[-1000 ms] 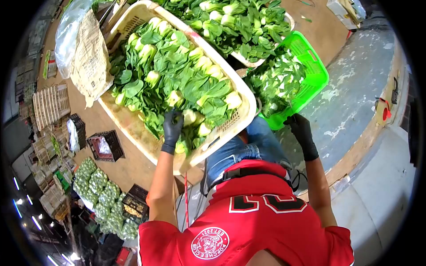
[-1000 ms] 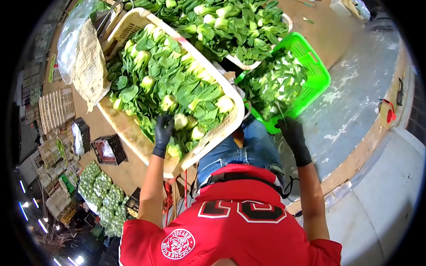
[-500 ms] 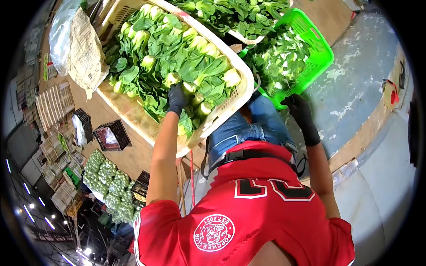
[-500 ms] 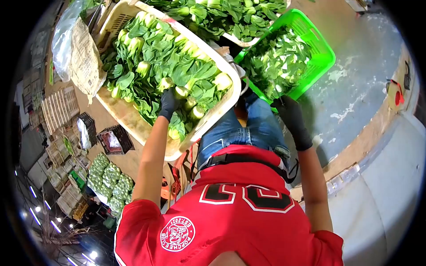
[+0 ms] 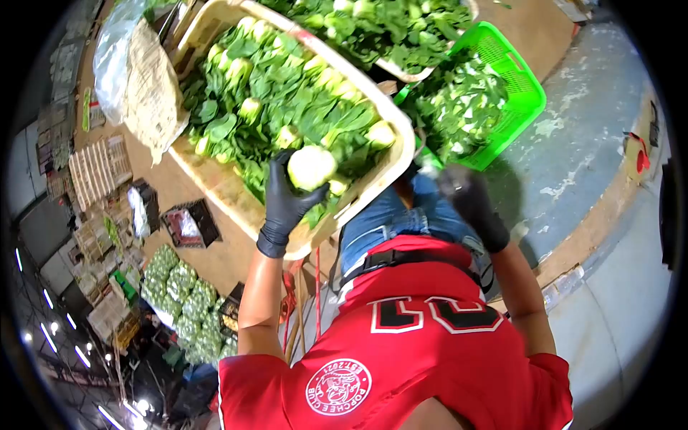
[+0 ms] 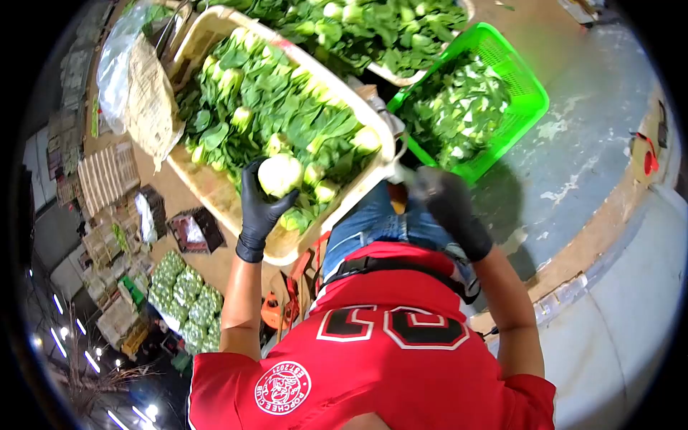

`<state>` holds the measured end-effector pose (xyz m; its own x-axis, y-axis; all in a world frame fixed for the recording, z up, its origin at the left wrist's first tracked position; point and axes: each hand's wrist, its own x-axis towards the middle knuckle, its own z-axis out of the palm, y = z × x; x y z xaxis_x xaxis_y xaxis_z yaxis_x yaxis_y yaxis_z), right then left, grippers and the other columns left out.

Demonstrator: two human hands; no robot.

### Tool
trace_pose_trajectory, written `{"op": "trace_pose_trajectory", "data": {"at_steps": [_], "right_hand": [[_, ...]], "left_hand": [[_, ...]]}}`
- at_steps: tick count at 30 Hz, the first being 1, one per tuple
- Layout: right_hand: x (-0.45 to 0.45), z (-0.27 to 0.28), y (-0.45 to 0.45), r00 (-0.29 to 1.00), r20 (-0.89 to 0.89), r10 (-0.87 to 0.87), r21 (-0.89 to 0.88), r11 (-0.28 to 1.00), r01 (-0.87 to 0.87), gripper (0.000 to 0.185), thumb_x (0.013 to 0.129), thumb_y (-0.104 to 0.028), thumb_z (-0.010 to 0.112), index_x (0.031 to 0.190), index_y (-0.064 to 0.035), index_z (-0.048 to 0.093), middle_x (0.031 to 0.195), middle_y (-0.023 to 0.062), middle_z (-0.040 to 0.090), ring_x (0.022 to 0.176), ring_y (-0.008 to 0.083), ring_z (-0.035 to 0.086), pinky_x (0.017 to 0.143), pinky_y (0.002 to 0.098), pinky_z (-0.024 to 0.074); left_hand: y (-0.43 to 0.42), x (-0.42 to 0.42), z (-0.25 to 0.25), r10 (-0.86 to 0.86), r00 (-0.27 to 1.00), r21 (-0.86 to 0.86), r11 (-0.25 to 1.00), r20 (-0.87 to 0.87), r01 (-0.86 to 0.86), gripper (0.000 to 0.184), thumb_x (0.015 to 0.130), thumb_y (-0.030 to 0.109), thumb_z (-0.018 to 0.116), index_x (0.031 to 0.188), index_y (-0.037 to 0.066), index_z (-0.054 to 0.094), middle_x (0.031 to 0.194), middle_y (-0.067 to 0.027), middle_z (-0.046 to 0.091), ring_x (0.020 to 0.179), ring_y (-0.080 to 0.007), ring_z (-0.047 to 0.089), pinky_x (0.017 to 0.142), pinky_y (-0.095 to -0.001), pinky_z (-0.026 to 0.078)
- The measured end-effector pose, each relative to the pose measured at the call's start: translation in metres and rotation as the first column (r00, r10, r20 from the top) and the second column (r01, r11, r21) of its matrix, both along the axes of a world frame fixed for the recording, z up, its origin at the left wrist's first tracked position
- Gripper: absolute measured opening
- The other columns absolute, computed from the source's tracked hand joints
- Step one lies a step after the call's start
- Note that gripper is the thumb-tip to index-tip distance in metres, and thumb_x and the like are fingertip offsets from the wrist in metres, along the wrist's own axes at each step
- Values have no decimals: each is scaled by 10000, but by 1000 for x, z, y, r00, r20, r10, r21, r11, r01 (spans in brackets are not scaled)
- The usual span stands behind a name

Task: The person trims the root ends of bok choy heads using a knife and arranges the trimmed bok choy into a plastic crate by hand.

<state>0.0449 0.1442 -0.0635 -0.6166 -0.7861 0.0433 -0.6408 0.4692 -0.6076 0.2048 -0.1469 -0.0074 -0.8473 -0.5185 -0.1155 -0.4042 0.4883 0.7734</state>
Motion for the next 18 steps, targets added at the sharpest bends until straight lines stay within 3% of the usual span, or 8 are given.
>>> {"op": "trace_pose_trajectory", "data": {"at_steps": [1, 3, 8, 11, 12, 15, 17, 18], "right_hand": [[-8, 41, -18, 995, 95, 42, -56, 998, -37, 188, 767, -188, 640, 672, -74, 525, 571, 127, 494, 515, 307, 527, 447, 395, 403], [-12, 64, -31, 999, 50, 18, -195, 981, -8, 173, 690, -176, 696, 696, -92, 544, 592, 106, 512, 515, 299, 537, 447, 383, 423], [-29, 87, -2, 998, 10, -70, -23, 997, 70, 205, 698, -243, 674, 677, -105, 523, 607, 88, 545, 548, 291, 572, 461, 387, 437], [-29, 88, 27, 988, 19, -155, -3, 988, 155, 197, 709, -256, 658, 660, -120, 524, 600, 90, 541, 545, 284, 572, 460, 394, 433], [-27, 81, 34, 974, 46, -220, -52, 974, 222, 213, 726, -263, 652, 651, -98, 542, 612, 116, 554, 549, 309, 569, 474, 403, 439], [-27, 32, 71, 912, 173, -371, -7, 926, 378, 251, 740, -282, 650, 660, -60, 565, 622, 147, 565, 563, 347, 570, 499, 419, 448], [-26, -47, 128, 728, 333, -599, 286, 800, 528, 307, 759, -333, 655, 705, -36, 594, 647, 177, 582, 583, 368, 576, 529, 425, 457], [-27, -47, 145, 695, 278, -664, 283, 748, 601, 314, 763, -347, 656, 716, -41, 604, 659, 183, 587, 599, 366, 581, 539, 425, 460]], "left_hand": [[18, -27, 19, -32, 999, -44, 999, -3, 32, 702, 572, 160, 812, 1153, 2, 450, 1070, -147, 524, 982, -243, 537, 872, -337, 438], [41, -58, 19, -164, 986, -50, 985, -20, 163, 727, 545, 240, 844, 1119, -1, 468, 990, -176, 563, 908, -327, 579, 806, -386, 472], [98, -106, 21, -340, 939, 118, 932, -50, 343, 615, 556, 120, 791, 1089, -6, 512, 966, -176, 563, 885, -344, 576, 768, -392, 477], [120, -131, 28, -511, 855, 45, 855, -93, 516, 602, 559, 122, 789, 1079, -9, 515, 958, -176, 562, 874, -347, 575, 763, -396, 478], [127, -137, 28, -540, 835, 2, 840, -102, 543, 596, 554, 114, 786, 1077, -12, 529, 940, -145, 600, 845, -271, 614, 757, -347, 494], [150, -153, 27, -655, 743, -137, 756, -142, 640, 593, 556, 130, 790, 1068, -11, 527, 955, -151, 596, 845, -278, 615, 763, -352, 492], [166, -161, 31, -645, 720, -39, 751, -258, 659, 656, 544, 172, 821, 1090, -14, 509, 989, -164, 592, 889, -298, 608, 794, -364, 489], [172, -168, 30, -646, 715, -46, 750, -268, 660, 667, 554, 178, 823, 1106, -13, 502, 1004, -165, 588, 907, -289, 602, 807, -361, 486]]}}
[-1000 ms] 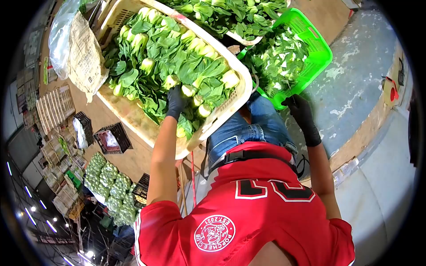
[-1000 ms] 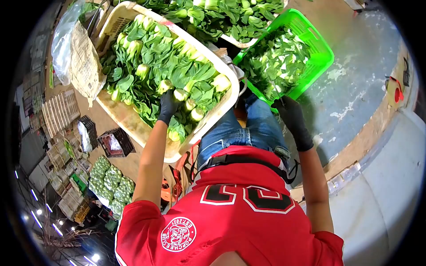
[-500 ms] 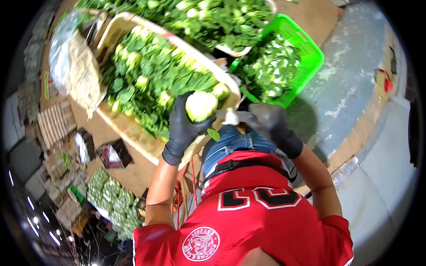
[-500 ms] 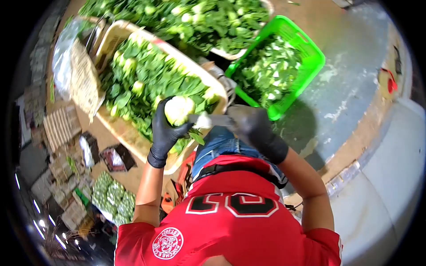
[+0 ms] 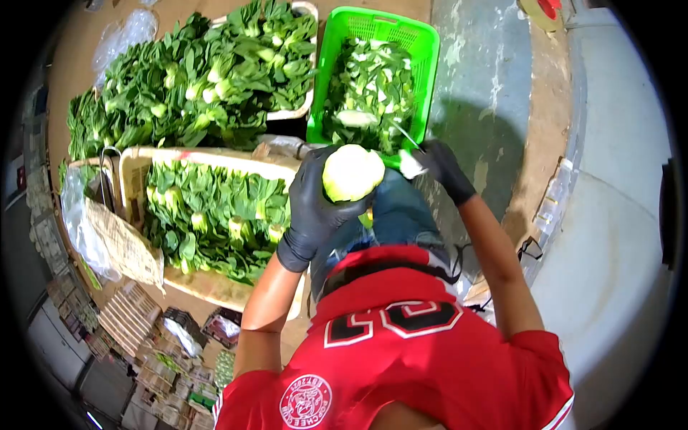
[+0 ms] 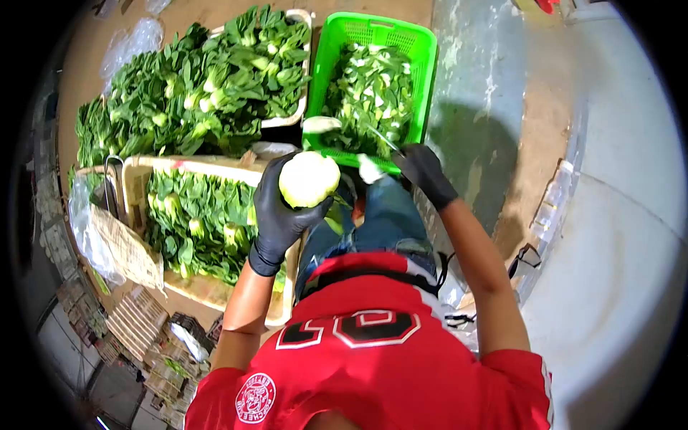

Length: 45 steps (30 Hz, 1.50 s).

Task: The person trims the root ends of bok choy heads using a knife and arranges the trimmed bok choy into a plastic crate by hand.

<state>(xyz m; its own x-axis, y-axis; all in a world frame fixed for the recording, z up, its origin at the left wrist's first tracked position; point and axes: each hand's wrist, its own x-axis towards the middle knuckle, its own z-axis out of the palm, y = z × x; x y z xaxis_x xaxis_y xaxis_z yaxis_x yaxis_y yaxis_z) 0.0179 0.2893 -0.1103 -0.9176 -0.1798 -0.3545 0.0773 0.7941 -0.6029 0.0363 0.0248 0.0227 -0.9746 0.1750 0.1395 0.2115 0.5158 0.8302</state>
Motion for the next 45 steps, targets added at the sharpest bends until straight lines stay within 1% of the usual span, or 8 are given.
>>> {"op": "trace_pose_trajectory", "data": {"at_steps": [7, 15, 17, 23, 29, 33, 40, 45], "right_hand": [[-19, 88, -26, 966, -258, -26, -507, 855, -112, 618, 718, -247, 761, 1215, -17, 474, 1024, 152, 602, 909, 217, 588, 808, 334, 454], [-37, 95, -13, 937, 342, 67, -776, 582, 242, 443, 728, -269, 730, 1045, 2, 579, 904, 19, 616, 824, 118, 566, 767, 273, 454], [-37, 90, -12, 922, 382, -61, -695, 639, 330, 475, 741, -318, 716, 1052, 17, 583, 846, 16, 616, 715, 102, 559, 651, 255, 455], [-51, 68, -28, 946, 256, -198, -472, 829, 301, 337, 798, -266, 680, 963, 17, 604, 714, 17, 575, 608, 90, 515, 525, 257, 418], [-75, 50, -11, 953, 230, -197, -510, 809, 291, 296, 833, -231, 638, 1051, -35, 595, 789, 35, 612, 635, 102, 539, 529, 235, 414], [-85, 27, -17, 974, 175, -142, -322, 927, 193, 375, 822, -157, 618, 1168, -33, 539, 900, 62, 620, 734, 127, 564, 598, 246, 445], [-91, -14, -54, 968, -44, 247, 52, 968, -244, 747, 799, -219, 666, 1389, -47, 242, 1240, 260, 486, 1111, 364, 521, 847, 428, 452], [-92, -22, -74, 989, -17, 146, 92, 985, -144, 616, 821, -179, 647, 1338, -43, 343, 1129, 223, 575, 931, 283, 619, 682, 363, 512]], "left_hand": [[29, -30, -30, -24, 983, 347, 937, 180, -41, 638, 760, 281, 712, 1228, -24, 403, 1098, -204, 543, 1029, -317, 541, 876, -384, 428], [5, -90, -86, -356, 692, 407, 908, 628, 97, 582, 892, 358, 554, 1275, -56, 414, 1179, -156, 546, 1054, -192, 535, 926, -300, 406], [11, -92, -98, -209, 956, -185, 951, 205, 247, 706, 856, 431, 584, 1309, -57, 351, 1202, -185, 534, 1108, -238, 519, 952, -313, 397], [28, -58, -71, -351, 727, 472, 881, 590, 42, 589, 791, 362, 669, 1177, -52, 507, 1035, -136, 616, 895, -189, 594, 811, -309, 459], [-69, -58, -121, -463, 668, 775, 65, 582, -629, 605, 866, 498, 527, 1263, 46, 470, 1193, -97, 555, 1010, -205, 566, 877, -325, 453], [-152, -51, -89, 407, 783, 749, 285, 471, -598, 595, 893, 407, 535, 1320, 27, 370, 1215, -117, 536, 1033, -221, 547, 895, -317, 423], [-288, 169, -141, 974, 214, 168, 200, 70, -965, 246, 809, 46, 605, 1045, -20, 590, 981, -122, 634, 883, -201, 606, 807, -304, 475], [-368, 158, -161, 843, 526, -535, 395, -111, -747, 300, 705, 137, 648, 978, 22, 601, 981, -173, 616, 888, -346, 589, 788, -410, 473]]}}
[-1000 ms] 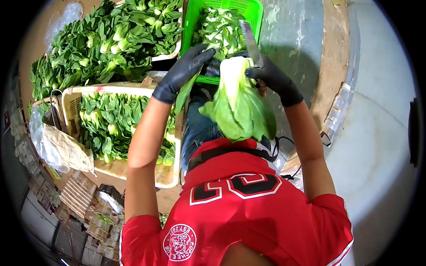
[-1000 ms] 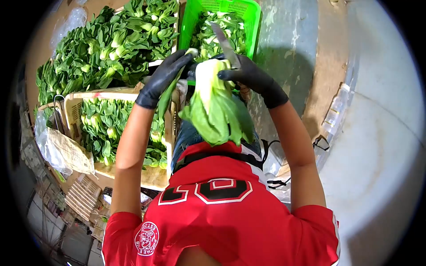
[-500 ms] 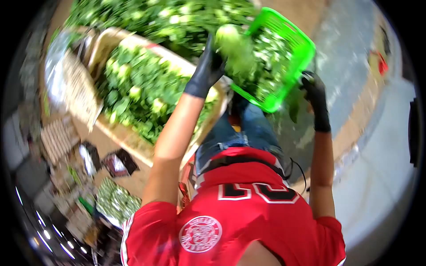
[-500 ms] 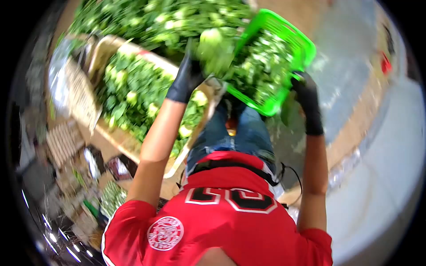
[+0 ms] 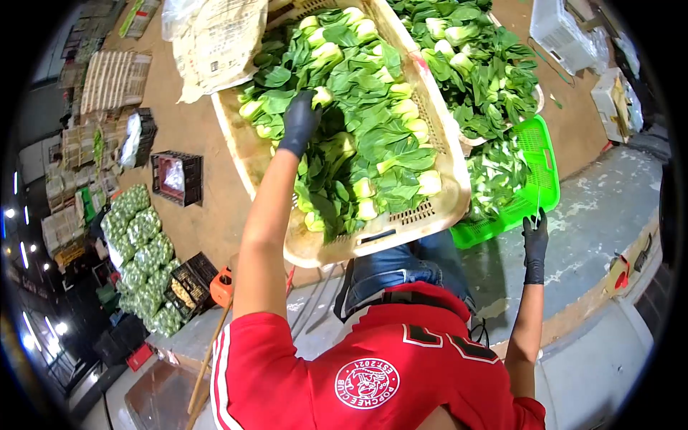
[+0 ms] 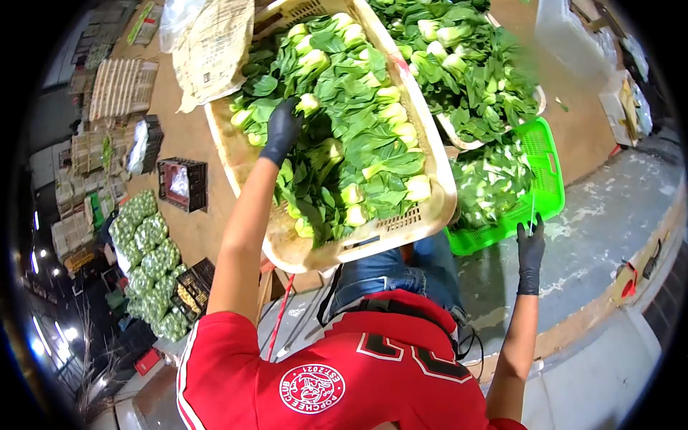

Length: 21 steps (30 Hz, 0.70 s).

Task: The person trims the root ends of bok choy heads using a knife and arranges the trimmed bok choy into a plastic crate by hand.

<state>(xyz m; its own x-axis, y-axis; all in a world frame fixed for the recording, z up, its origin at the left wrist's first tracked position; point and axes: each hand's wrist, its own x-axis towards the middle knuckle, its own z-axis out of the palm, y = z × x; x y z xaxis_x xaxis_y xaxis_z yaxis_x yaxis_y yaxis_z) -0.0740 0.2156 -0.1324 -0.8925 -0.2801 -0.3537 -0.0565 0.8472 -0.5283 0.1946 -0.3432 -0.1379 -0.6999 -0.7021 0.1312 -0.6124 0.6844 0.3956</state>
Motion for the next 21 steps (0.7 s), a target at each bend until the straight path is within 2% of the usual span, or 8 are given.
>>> {"op": "trace_pose_trajectory", "data": {"at_steps": [2, 3, 6, 8, 12, 16, 20, 21], "right_hand": [[9, 12, -13, 999, 39, 20, -36, 999, -18, 429, 845, -137, 613, 1236, -21, 482, 1078, 155, 614, 669, 181, 604, 599, 306, 503], [14, 16, -16, 999, 47, 15, -4, 1000, -15, 396, 856, -158, 590, 1227, -52, 501, 1074, 115, 615, 650, 144, 577, 530, 276, 462], [41, 35, -29, 996, 75, -38, -57, 997, 42, 326, 864, -183, 560, 1176, -87, 551, 1017, 17, 628, 611, 92, 538, 439, 225, 397], [54, 45, -35, 983, 168, -71, -14, 997, 75, 340, 848, -115, 577, 1171, -15, 542, 1062, 92, 631, 643, 117, 566, 613, 258, 479], [68, 39, -28, 983, 166, -74, -25, 997, 79, 327, 852, -129, 564, 1153, -5, 547, 1052, 113, 631, 656, 146, 597, 595, 277, 503], [67, 40, -30, 980, 199, -27, -77, 996, 43, 342, 858, -167, 566, 1159, -5, 540, 1067, 131, 621, 670, 171, 613, 608, 285, 519], [64, 18, -28, 988, 135, 76, -135, 989, -57, 221, 877, -200, 552, 974, -19, 633, 741, 97, 635, 578, 141, 572, 524, 283, 446], [62, 24, -41, 988, 137, 77, -51, 996, -70, 212, 875, -210, 552, 810, -32, 646, 624, 84, 586, 543, 133, 547, 495, 284, 406]], "left_hand": [[-24, -14, -36, -37, 944, -49, 997, 328, 57, 336, 667, 198, 680, 948, 42, 582, 953, -169, 604, 893, -331, 583, 784, -412, 468], [-31, -20, -49, 11, 894, -62, 998, 447, 18, 355, 636, 226, 692, 925, 59, 570, 936, -158, 595, 891, -327, 577, 766, -414, 469], [-31, -27, -76, 149, 882, -292, 956, 448, -13, 247, 723, 159, 585, 949, 61, 563, 957, -124, 581, 906, -298, 562, 750, -429, 445], [-29, -25, -81, 177, 869, -362, 932, 463, 3, 242, 724, 191, 607, 936, 81, 571, 964, -118, 568, 914, -288, 553, 781, -442, 419], [-24, -15, -49, 113, 939, -209, 977, 325, -45, 477, 564, 353, 764, 943, 118, 595, 977, -118, 564, 927, -312, 531, 800, -436, 413], [-30, 22, -11, -85, 996, 58, 995, -25, 87, 581, 520, 181, 808, 1057, 94, 605, 1074, -159, 529, 1020, -346, 491, 888, -429, 408], [8, 26, 67, -248, 929, 247, 915, -273, 317, 726, 539, 124, 838, 1172, 73, 487, 1207, -136, 479, 1141, -285, 463, 975, -396, 387], [33, 16, 94, -113, 917, 514, 799, -381, 312, 748, 545, 123, 837, 1183, 66, 451, 1211, -125, 474, 1141, -261, 464, 974, -378, 389]]}}
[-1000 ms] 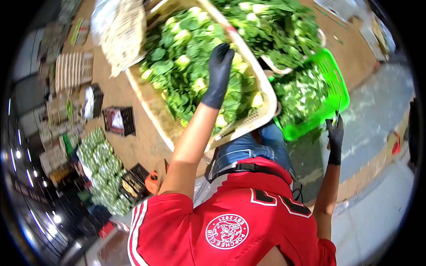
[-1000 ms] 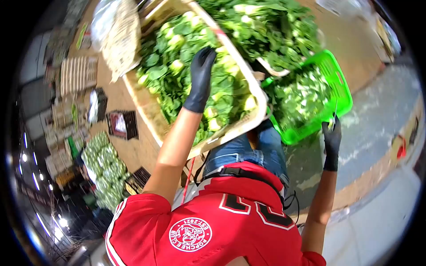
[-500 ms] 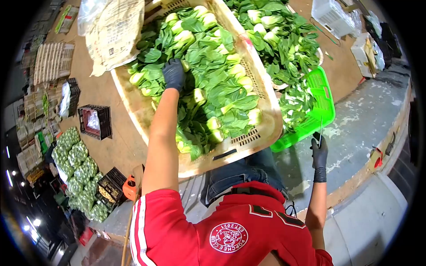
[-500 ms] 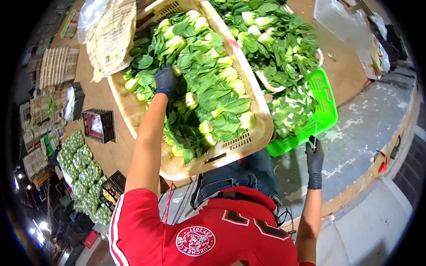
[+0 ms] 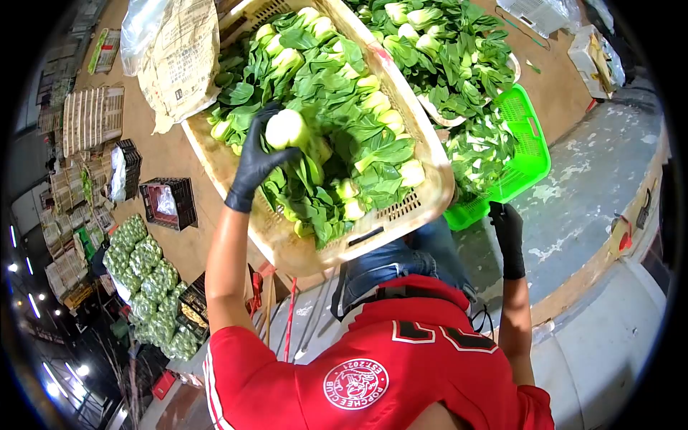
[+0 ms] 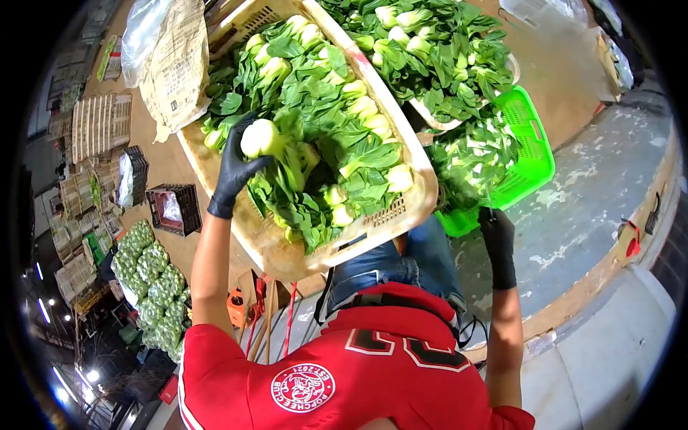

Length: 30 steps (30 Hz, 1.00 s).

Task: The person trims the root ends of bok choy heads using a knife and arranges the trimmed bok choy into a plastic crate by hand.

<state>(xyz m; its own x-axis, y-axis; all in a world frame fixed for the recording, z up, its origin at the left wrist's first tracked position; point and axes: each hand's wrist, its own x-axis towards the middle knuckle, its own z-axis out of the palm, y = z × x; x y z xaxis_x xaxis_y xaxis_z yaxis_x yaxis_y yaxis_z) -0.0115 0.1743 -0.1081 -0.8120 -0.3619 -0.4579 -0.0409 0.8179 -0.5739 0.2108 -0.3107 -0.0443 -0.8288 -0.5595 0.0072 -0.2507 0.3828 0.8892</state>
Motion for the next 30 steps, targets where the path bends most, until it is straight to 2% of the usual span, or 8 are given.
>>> {"op": "trace_pose_trajectory", "data": {"at_steps": [1, 8, 15, 23, 25, 26, 28, 30], "right_hand": [[1, 2, -7, 1000, 16, 19, -88, 996, -18, 215, 865, -210, 559, 767, -34, 632, 613, 89, 578, 533, 145, 547, 494, 296, 411], [5, 134, -70, 845, -357, 398, -143, 871, -471, 148, 684, -155, 644, 687, -73, 522, 635, 135, 514, 586, 349, 540, 503, 408, 418], [-3, 132, -27, 809, -464, 360, -73, 895, -440, 206, 650, -267, 688, 648, -119, 546, 580, 78, 546, 526, 285, 573, 459, 387, 446], [-11, 29, 60, 893, -422, 157, -80, 975, -209, 182, 733, -215, 651, 658, -74, 563, 593, 134, 545, 541, 326, 568, 505, 415, 453], [-14, 15, 90, 989, -149, -21, 195, 979, 51, 188, 769, -245, 642, 724, -64, 620, 646, 145, 600, 555, 307, 595, 530, 422, 467], [-17, 23, 94, 976, 121, -179, 151, 976, 160, 190, 796, -193, 627, 891, -30, 652, 794, 160, 653, 662, 262, 636, 623, 392, 492], [-9, 45, 73, 962, -15, -271, -430, 870, 239, 396, 793, -284, 665, 1062, -10, 564, 909, 170, 630, 794, 250, 635, 700, 347, 503], [-11, 66, 38, 970, -84, -229, -638, 760, 124, 674, 728, -267, 749, 1247, 2, 413, 1090, 178, 573, 959, 236, 600, 801, 328, 482]], "left_hand": [[25, -10, 18, 33, 998, 323, 946, -54, -13, 772, 550, 123, 836, 1193, 59, 414, 1216, -114, 469, 1140, -236, 465, 973, -360, 391], [192, -109, 35, -206, 970, 665, 708, -127, 237, 673, 641, 136, 782, 1200, 12, 427, 1136, -73, 531, 1046, -162, 518, 909, -309, 425], [267, -158, 40, -484, 875, 214, 857, 21, 469, 565, 565, 175, 813, 1027, 2, 537, 945, -164, 575, 882, -333, 575, 789, -390, 463], [309, -183, 45, -619, 779, -12, 782, 97, 623, 593, 585, 127, 789, 1090, -17, 514, 967, -133, 606, 888, -234, 605, 816, -334, 474], [313, -189, 45, -619, 783, -17, 784, 60, 621, 609, 582, 132, 794, 1098, -18, 507, 978, -137, 606, 903, -231, 607, 825, -335, 475], [311, -191, 37, -612, 787, -17, 788, 72, 615, 607, 592, 143, 800, 1098, -17, 505, 1004, -150, 604, 920, -233, 606, 832, -338, 476], [321, -197, 34, -585, 796, 36, 809, 156, 587, 658, 574, 177, 816, 1115, -12, 492, 1007, -173, 587, 924, -293, 578, 817, -380, 463], [336, -211, 30, -579, 801, 33, 813, 156, 581, 722, 546, 193, 827, 1142, -16, 476, 994, -192, 580, 926, -355, 546, 815, -422, 441]]}}
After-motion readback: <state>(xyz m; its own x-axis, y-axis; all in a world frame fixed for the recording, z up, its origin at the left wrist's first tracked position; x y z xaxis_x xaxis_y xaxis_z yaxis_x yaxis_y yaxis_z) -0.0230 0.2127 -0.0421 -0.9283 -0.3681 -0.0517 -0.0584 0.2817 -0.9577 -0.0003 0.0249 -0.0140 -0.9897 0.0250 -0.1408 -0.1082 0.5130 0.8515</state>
